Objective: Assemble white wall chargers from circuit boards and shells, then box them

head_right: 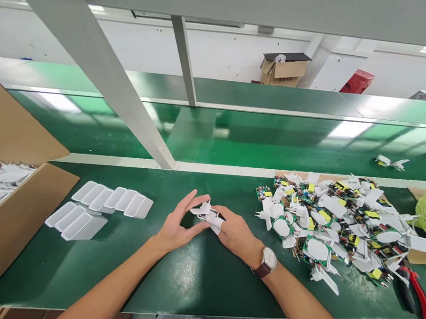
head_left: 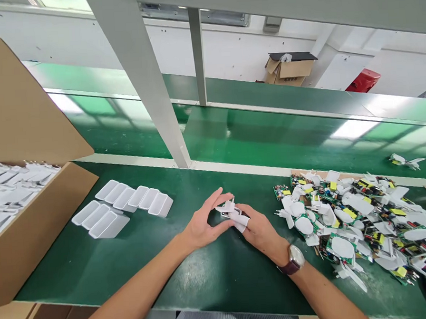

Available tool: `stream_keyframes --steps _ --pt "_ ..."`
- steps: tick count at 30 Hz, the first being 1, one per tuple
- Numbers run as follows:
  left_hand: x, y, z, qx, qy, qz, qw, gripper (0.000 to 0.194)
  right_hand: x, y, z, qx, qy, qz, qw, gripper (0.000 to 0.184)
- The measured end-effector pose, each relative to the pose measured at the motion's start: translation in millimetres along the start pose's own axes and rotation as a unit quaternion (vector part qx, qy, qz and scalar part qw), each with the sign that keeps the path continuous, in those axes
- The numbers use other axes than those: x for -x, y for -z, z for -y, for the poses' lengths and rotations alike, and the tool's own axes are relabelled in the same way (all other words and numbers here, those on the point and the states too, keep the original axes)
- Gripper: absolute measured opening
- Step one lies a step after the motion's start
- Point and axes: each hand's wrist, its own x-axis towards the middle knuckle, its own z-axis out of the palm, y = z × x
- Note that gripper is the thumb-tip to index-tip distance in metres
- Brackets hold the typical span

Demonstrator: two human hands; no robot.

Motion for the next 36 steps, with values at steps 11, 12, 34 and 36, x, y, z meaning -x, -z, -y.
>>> stream_keyframes --steps 11,12,34,36 --pt "-6.0 -3.3 5.9 0.055 -0.001 -0.065 0.996 0.053 7.1 -8.9 2.8 0.046 -0.010 -0.026 0.999 0.034" --pt "-6.3 -2.9 5.8 0.054 0.001 -0.063 0.997 0.054 7.1 -8.7 3.5 0.040 -0.016 -0.033 0.998 0.035" --pt "-0.7 -6.3 -3.3 0.052 -0.041 -0.048 0.997 0.090 -11.7 -7.8 11.6 -0.427 -0.281 -0.074 0.856 0.038" --pt "0.7 -10.8 -6.2 0.015 -0.037 -0.042 0.998 0.083 -12.7 -4.9 13.4 -0.537 -0.337 -0.074 0.770 0.040"
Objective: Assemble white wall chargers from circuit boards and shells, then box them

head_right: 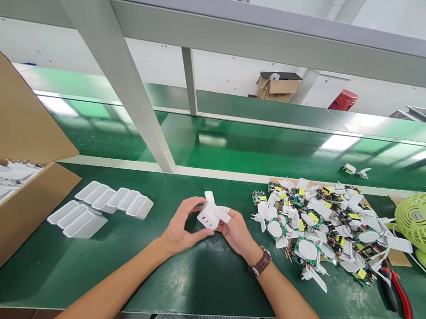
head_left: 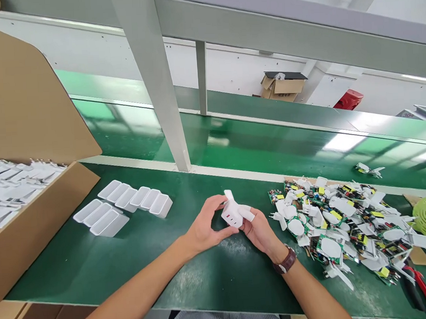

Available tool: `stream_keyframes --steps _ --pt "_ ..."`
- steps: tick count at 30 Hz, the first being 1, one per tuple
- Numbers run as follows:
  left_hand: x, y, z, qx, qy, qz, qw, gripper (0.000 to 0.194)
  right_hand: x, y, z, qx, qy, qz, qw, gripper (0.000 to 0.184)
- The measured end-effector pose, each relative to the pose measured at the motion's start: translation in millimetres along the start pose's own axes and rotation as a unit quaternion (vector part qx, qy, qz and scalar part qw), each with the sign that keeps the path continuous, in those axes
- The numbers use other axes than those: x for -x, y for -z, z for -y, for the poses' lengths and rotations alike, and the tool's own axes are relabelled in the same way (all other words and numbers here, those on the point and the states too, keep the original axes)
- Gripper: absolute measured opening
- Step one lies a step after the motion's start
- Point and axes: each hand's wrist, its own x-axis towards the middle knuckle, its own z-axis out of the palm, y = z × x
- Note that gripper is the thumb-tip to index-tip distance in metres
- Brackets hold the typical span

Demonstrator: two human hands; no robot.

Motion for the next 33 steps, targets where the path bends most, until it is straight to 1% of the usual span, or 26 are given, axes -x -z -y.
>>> stream_keyframes --steps 2,4,6,9,11,12,13,14,16,17,18,19,21,22,23,25,27,29,30,33 --pt "1.1 -4.2 -0.3 -0.033 0.002 -0.001 0.999 0.074 1.2 -0.3 2.8 -0.075 -0.033 -0.006 0.997 0.038" --pt "1.8 -6.9 0.9 -0.053 0.000 -0.005 0.999 0.071 1.7 -0.8 4.3 -0.108 -0.047 -0.009 0.993 0.036" --pt "2.3 -8.0 2.1 -0.058 0.007 -0.008 0.998 0.069 1.5 -1.4 4.4 -0.115 -0.059 -0.003 0.992 0.035" --pt "2.5 -7.2 2.6 -0.042 0.028 -0.004 0.999 0.070 0.7 -1.6 1.9 -0.090 -0.064 0.004 0.994 0.038" --pt "2.1 -5.5 2.4 -0.013 0.043 -0.009 0.999 0.074 0.9 -1.1 -0.9 -0.035 -0.029 -0.017 0.999 0.038" --pt "1.6 -4.1 2.3 0.004 0.053 -0.015 0.998 0.074 1.4 -0.7 -2.3 0.014 0.008 -0.039 0.999 0.038" --pt "1.0 -2.5 2.4 0.021 0.068 -0.022 0.997 0.072 2.4 -0.2 -3.5 0.078 0.055 -0.061 0.993 0.035" --pt "0.2 -0.6 2.6 0.036 0.088 -0.026 0.995 0.067 3.6 0.4 -4.3 0.154 0.104 -0.081 0.979 0.032" --pt "-2.0 3.5 3.4 0.060 0.133 -0.024 0.989 0.056 6.6 2.0 -4.6 0.297 0.177 -0.103 0.933 0.028" --pt "-3.3 5.4 3.7 0.067 0.154 -0.016 0.986 0.051 7.9 3.2 -4.1 0.347 0.193 -0.103 0.912 0.032" --pt "-4.8 7.3 3.9 0.069 0.169 -0.004 0.983 0.046 9.0 4.9 -3.2 0.380 0.193 -0.095 0.900 0.042" --pt "-6.4 9.0 3.8 0.067 0.173 0.010 0.983 0.040 9.5 6.9 -2.1 0.397 0.183 -0.078 0.896 0.057" --pt "-9.9 12.5 2.6 0.072 0.155 0.033 0.985 0.031 8.9 11.8 0.1 0.403 0.147 -0.024 0.903 0.085" --pt "-11.5 14.7 1.5 0.085 0.139 0.044 0.986 0.028 7.8 14.3 0.9 0.403 0.127 0.005 0.906 0.092" --pt "-13.1 17.3 0.3 0.104 0.126 0.054 0.985 0.027 6.2 16.5 1.2 0.403 0.107 0.032 0.908 0.094" --pt "-15.6 23.6 -2.4 0.143 0.121 0.088 0.978 0.024 2.5 19.2 0.8 0.402 0.084 0.064 0.910 0.091" --pt "-17.6 30.0 -5.0 0.149 0.134 0.143 0.969 0.016 -0.8 19.0 -1.0 0.395 0.093 0.076 0.911 0.085" --pt "-19.3 34.1 -7.5 0.118 0.133 0.191 0.965 0.010 -2.9 16.8 -3.4 0.391 0.113 0.073 0.911 0.081" --pt "-20.4 35.1 -9.0 0.097 0.122 0.203 0.967 0.009 -3.4 15.6 -4.7 0.392 0.120 0.067 0.910 0.079" --pt "-25.8 35.6 -14.7 0.036 0.065 0.216 0.974 0.011 -4.2 13.8 -7.7 0.397 0.133 0.063 0.906 0.076"
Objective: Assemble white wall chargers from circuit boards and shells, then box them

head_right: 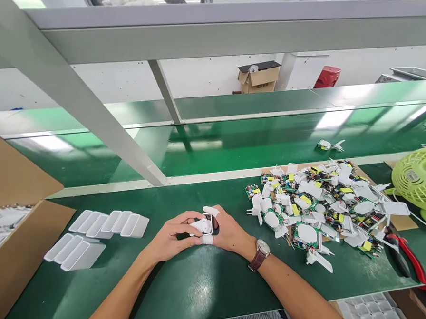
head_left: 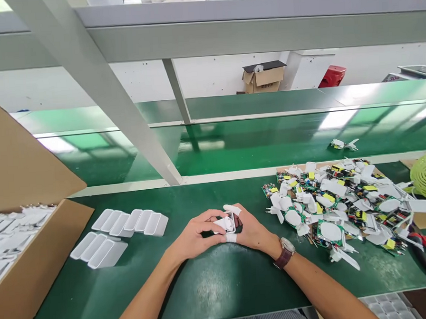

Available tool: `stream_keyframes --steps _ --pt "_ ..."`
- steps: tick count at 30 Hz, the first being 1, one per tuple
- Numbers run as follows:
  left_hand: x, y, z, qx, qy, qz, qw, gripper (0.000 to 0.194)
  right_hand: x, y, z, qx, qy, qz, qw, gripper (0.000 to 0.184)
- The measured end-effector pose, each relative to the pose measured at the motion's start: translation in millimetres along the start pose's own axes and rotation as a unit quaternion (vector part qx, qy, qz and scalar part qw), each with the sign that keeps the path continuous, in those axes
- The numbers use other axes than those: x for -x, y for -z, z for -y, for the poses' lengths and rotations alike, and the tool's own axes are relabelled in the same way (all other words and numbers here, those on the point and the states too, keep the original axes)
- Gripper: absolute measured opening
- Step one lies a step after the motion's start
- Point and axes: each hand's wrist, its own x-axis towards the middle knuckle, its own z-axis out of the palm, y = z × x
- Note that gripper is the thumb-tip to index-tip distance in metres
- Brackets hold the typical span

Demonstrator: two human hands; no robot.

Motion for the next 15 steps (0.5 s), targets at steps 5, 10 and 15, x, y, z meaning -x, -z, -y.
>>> stream_keyframes --steps 5,10,15 --pt "-10.0 11.3 -13.1 -0.082 -0.028 0.071 0.994 0.020 0.5 1.0 -2.6 -0.009 0.013 0.003 1.000 0.077" --pt "-15.6 10.4 -15.9 -0.116 -0.025 0.065 0.991 0.018 1.5 3.0 -0.8 0.000 0.038 -0.003 0.999 0.073" --pt "-18.7 -27.4 -4.2 -0.237 -0.134 -0.115 0.955 0.025 2.2 5.3 -0.2 0.015 0.058 -0.006 0.998 0.078"
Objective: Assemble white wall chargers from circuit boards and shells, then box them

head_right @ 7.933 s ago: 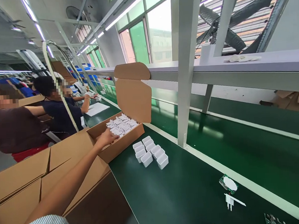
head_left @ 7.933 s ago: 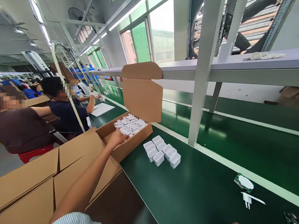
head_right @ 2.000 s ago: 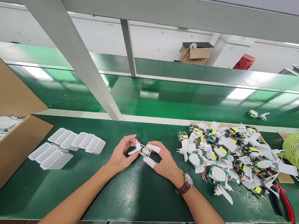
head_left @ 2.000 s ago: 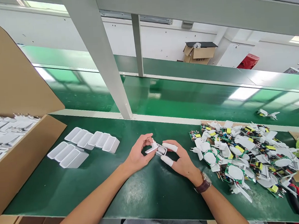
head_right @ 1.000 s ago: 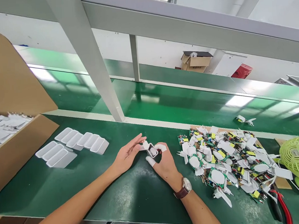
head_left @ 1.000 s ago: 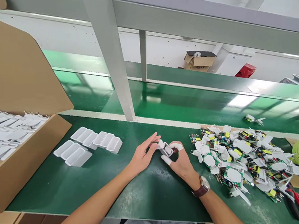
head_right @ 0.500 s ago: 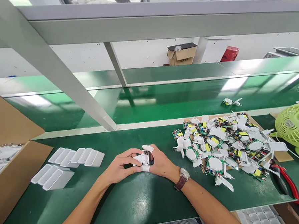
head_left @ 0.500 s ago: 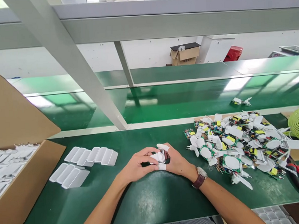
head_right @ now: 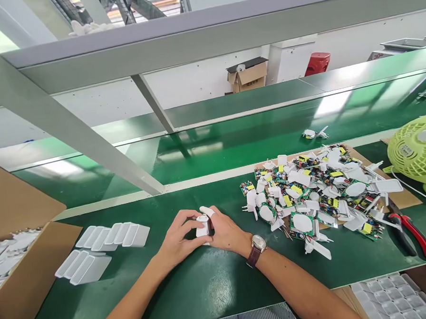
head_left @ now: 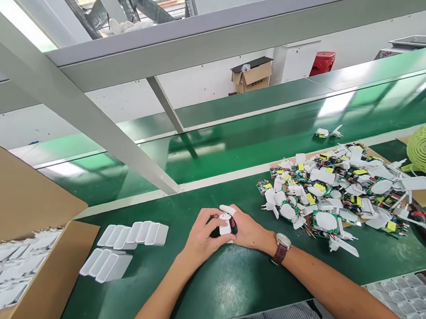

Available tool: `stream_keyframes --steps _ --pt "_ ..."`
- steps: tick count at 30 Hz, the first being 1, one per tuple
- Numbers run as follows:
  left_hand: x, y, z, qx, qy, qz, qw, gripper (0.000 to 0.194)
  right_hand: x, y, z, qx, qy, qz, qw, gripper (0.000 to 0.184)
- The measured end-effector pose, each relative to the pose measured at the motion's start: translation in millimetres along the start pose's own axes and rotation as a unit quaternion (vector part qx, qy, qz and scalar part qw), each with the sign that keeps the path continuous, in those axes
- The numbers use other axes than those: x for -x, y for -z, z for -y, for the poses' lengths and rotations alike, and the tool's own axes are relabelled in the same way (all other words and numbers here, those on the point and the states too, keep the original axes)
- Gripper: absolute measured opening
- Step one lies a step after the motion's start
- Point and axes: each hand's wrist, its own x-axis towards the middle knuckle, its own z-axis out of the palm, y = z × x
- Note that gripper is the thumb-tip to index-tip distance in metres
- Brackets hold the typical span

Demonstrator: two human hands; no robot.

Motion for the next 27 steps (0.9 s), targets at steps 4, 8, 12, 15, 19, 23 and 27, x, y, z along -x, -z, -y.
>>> stream_keyframes --steps 4,8,12,15,19,23,27 --pt "6.5 -17.0 -3.6 -0.060 -0.014 -0.074 0.995 0.023 0.1 1.7 1.8 -0.014 -0.015 0.005 1.000 0.087" --pt "4.3 0.0 -8.4 -0.043 0.039 0.020 0.998 0.014 -0.3 1.0 4.0 -0.009 -0.035 0.007 0.999 0.090" --pt "3.8 17.1 -12.2 0.033 0.119 0.180 0.976 0.029 -0.7 1.2 6.2 -0.041 -0.066 0.002 0.997 0.095" --pt "11.7 11.5 -9.0 0.093 0.137 0.180 0.970 0.037 -0.4 0.3 5.2 -0.063 -0.076 0.005 0.995 0.102" --pt "13.7 0.6 6.8 0.088 0.120 0.100 0.984 0.024 3.5 -5.1 -4.1 -0.035 -0.062 -0.009 0.997 0.101" --pt "-13.1 17.4 34.3 0.026 0.171 0.064 0.983 0.025 10.7 -9.2 -13.1 0.000 -0.030 -0.042 0.999 0.094" --pt "-39.6 45.4 63.1 0.006 0.251 0.068 0.966 0.029 16.2 -10.3 -14.1 0.023 0.009 -0.048 0.999 0.091"
